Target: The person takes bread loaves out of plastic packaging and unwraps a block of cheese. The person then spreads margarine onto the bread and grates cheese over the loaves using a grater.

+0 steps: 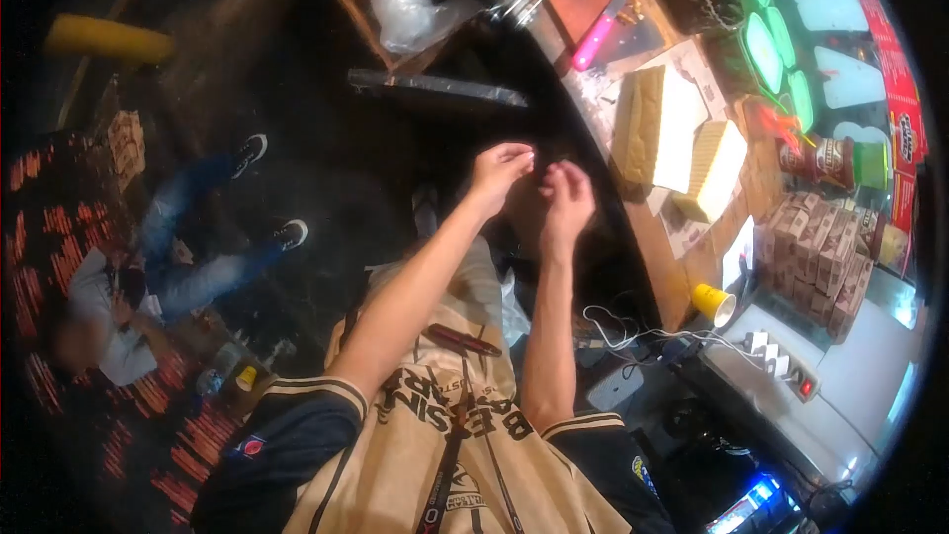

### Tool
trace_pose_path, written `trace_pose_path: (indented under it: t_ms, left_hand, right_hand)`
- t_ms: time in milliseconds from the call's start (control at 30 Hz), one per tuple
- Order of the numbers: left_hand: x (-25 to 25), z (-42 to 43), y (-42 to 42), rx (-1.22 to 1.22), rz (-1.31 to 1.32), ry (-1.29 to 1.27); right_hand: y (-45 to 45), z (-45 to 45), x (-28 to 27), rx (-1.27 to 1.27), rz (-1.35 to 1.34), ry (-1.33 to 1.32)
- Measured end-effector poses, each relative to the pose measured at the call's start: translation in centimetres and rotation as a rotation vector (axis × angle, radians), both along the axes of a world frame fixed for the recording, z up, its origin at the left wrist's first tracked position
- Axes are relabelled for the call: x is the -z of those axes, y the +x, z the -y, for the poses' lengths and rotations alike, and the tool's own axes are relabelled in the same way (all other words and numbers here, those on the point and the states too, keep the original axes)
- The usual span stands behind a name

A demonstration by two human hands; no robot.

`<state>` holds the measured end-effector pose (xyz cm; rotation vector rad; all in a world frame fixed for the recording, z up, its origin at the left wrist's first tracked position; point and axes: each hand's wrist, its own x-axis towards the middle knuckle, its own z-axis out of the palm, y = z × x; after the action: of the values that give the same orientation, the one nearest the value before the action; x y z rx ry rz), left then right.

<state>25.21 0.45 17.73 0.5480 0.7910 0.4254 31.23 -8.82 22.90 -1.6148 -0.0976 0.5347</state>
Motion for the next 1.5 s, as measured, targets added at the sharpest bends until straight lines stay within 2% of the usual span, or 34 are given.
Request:
trace_pose_path:
  t_ms: [67, 133, 200, 333, 400, 500, 567, 633, 667, 700, 800, 833, 867, 967, 1033, 1167, 1233, 1333, 1367, 1467, 1500]
  left_hand:
    - [0.8, -0.1, -1.8, -0.001, -0.002, -0.080]
    - [1.8, -0.2, -3.8, -0.004, 0.027, -0.130]
    - [2.6, -0.3, -5.6, 0.004, 0.019, -0.164]
    - [3.9, -0.3, -8.4, 0.032, -0.054, -0.164]
    - [4.5, -0.3, -9.1, 0.043, -0.070, -0.156]
    - [5.0, 0.0, -9.0, 0.038, -0.112, -0.141]
    - [4.8, 0.1, -8.5, 0.038, -0.147, -0.105]
    - [4.4, 0.5, -7.7, 0.059, -0.205, -0.017]
    - [4.3, 0.8, -7.3, 0.079, -0.244, 0.056]
    - [3.9, 1.0, -6.8, 0.102, -0.282, 0.130]
    - [-0.5, 2.0, -5.8, 0.306, -0.474, 0.505]
    - [0.9, 2.7, -6.1, 0.394, -0.509, 0.867]
    - [0.1, 3.0, -6.4, 0.523, -0.505, 1.041]
    - [1.7, 5.3, -7.4, 0.609, -0.451, 1.288]
    - [2.2, 6.0, -7.9, 0.665, -0.444, 1.531]
    - [1.2, 5.3, -8.5, 0.668, -0.315, 1.542]
    - [0.2, 4.8, -8.7, 0.656, -0.283, 1.522]
    - [-0.5, 3.6, -10.0, 0.632, -0.348, 1.380]
    - [-0.6, 2.9, -10.8, 0.602, -0.415, 1.405]
    - [1.6, 0.6, -15.0, 0.482, -0.521, 1.291]
    - [2.0, -0.2, -16.8, 0.463, -0.605, 1.283]
  right_hand:
    - [2.5, -1.9, -2.6, -0.045, 0.441, -0.109]
    - [5.0, -4.2, -5.6, -0.052, 0.847, -0.382]
    - [8.3, -5.8, -5.4, -0.162, 1.157, -0.506]
    - [11.7, -6.6, -4.1, -0.352, 1.229, -0.729]
    - [11.9, -6.4, -4.1, -0.352, 1.216, -0.761]
    - [9.3, -5.4, -5.2, -0.254, 1.218, -0.569]
    - [6.1, -3.7, -4.9, -0.248, 0.878, -0.458]
    - [2.7, -1.4, -2.1, -0.251, 0.108, 0.006]
    - [1.1, -0.3, -0.4, -0.211, -0.191, 0.116]
    - [-0.8, 0.3, 1.4, -0.078, -0.490, 0.213]
    - [-4.5, 2.6, 7.2, 0.163, -1.087, 0.541]
    - [-5.3, 3.1, 9.2, 0.220, -1.110, 0.542]
    - [-6.0, 3.4, 10.5, 0.276, -1.134, 0.542]
    - [-6.6, 2.6, 10.6, 0.266, -1.051, 0.360]
    - [-6.6, 3.1, 12.7, 0.242, -1.109, 0.463]
    - [-6.3, 3.7, 13.9, 0.217, -1.182, 0.529]
    - [-6.1, 4.0, 13.5, 0.214, -1.106, 0.418]
    - [-5.9, 5.0, 13.9, 0.137, -0.977, 0.300]
    - [-5.9, 4.9, 14.5, 0.096, -0.932, 0.270]
    - [-5.9, 1.0, 9.0, -0.059, -0.705, 0.104]
    - [-5.8, -1.1, 6.9, -0.126, -0.716, 0.130]
